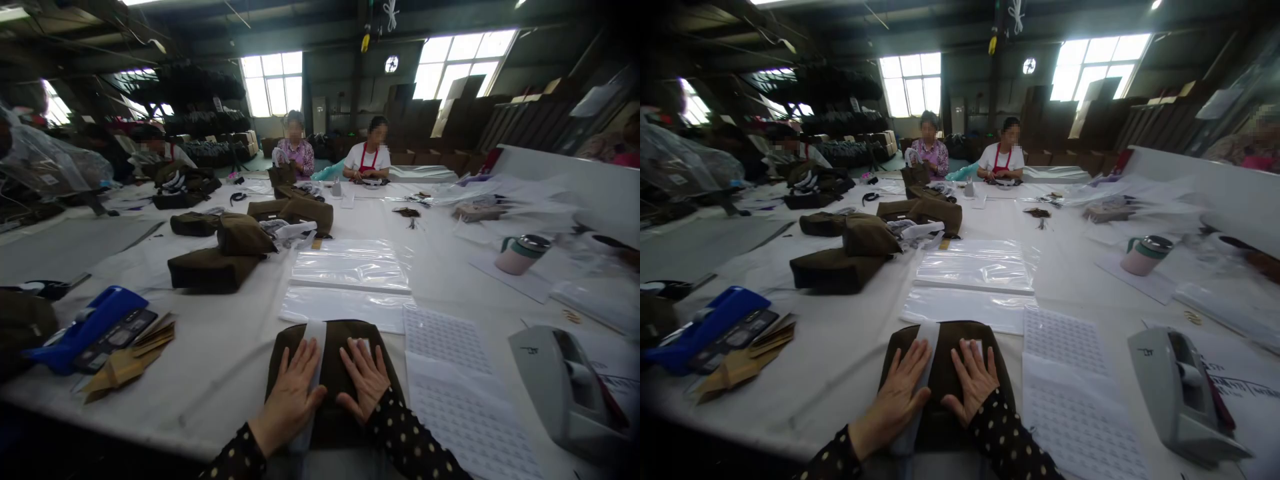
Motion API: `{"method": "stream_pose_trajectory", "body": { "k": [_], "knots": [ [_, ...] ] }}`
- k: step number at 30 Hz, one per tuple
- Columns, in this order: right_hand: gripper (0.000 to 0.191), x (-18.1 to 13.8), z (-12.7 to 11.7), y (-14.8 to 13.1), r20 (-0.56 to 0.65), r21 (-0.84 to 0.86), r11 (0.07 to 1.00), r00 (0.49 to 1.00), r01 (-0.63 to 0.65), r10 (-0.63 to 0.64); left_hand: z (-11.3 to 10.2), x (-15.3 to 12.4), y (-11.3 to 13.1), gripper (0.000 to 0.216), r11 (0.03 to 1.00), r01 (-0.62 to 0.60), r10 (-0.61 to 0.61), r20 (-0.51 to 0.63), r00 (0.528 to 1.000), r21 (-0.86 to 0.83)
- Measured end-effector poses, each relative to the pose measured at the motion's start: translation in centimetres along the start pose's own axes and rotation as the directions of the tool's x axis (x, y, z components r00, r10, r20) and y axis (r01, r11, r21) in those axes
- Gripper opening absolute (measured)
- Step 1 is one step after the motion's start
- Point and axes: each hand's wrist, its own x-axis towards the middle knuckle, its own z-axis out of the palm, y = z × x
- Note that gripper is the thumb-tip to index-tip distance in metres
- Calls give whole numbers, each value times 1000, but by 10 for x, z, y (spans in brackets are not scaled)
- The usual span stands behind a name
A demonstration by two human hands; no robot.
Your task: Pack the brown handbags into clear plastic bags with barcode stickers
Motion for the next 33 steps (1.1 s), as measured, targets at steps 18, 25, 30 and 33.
{"method": "stream_pose_trajectory", "body": {
  "k": [18,25,30,33],
  "knots": [
    [10,107,12,201,410,448,853,909,-269,71,46,232,-133,24,975,83,-10,329,944,-208],
    [46,96,14,183,389,355,912,920,-206,56,53,252,-152,33,979,21,80,471,878,-205],
    [38,128,16,172,432,104,941,867,-322,249,24,260,-151,46,982,42,53,482,875,-184],
    [41,143,-2,177,411,51,938,863,-343,293,1,241,-139,44,986,42,27,395,918,-164]
  ]
}}
